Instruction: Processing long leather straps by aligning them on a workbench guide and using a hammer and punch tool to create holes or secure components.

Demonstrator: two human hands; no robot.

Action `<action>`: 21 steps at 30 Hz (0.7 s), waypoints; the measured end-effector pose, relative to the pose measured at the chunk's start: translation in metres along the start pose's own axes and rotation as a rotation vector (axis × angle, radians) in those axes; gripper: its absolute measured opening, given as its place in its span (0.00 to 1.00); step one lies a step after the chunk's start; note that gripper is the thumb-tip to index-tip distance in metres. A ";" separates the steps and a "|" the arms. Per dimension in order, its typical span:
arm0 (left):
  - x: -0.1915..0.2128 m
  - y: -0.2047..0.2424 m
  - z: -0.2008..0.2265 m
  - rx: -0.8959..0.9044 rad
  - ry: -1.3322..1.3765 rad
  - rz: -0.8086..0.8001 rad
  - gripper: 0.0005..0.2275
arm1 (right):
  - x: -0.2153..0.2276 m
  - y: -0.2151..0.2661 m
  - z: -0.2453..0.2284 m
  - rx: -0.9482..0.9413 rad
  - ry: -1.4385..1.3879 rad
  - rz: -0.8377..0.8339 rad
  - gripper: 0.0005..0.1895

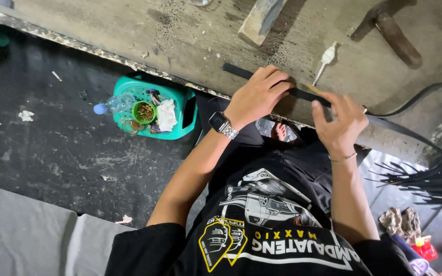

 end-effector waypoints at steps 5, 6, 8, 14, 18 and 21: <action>-0.002 0.000 0.001 -0.016 -0.012 -0.006 0.02 | -0.006 0.005 -0.002 0.060 0.034 -0.010 0.07; -0.002 0.001 0.001 -0.015 -0.016 -0.005 0.02 | -0.005 0.003 -0.007 0.064 0.032 -0.010 0.07; -0.003 0.003 0.000 -0.024 -0.011 -0.007 0.02 | -0.003 0.000 -0.017 0.088 0.062 0.008 0.07; -0.007 0.006 -0.001 -0.025 -0.019 -0.028 0.02 | -0.005 0.004 -0.011 0.086 0.049 0.014 0.07; -0.008 0.006 -0.002 -0.034 -0.022 -0.031 0.02 | -0.005 0.004 -0.012 0.083 0.025 0.009 0.07; -0.004 0.004 0.000 -0.052 -0.021 -0.016 0.02 | -0.005 0.003 -0.014 0.088 0.003 0.008 0.06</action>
Point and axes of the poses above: each hand's wrist, its own y-axis away from the middle knuckle, its own x-axis out of the back of the hand, z = x × y, the point moved 9 cm from there along -y, towards the middle knuckle, and after that the axes turned 9 degrees about -x, right-handed, at the moved point
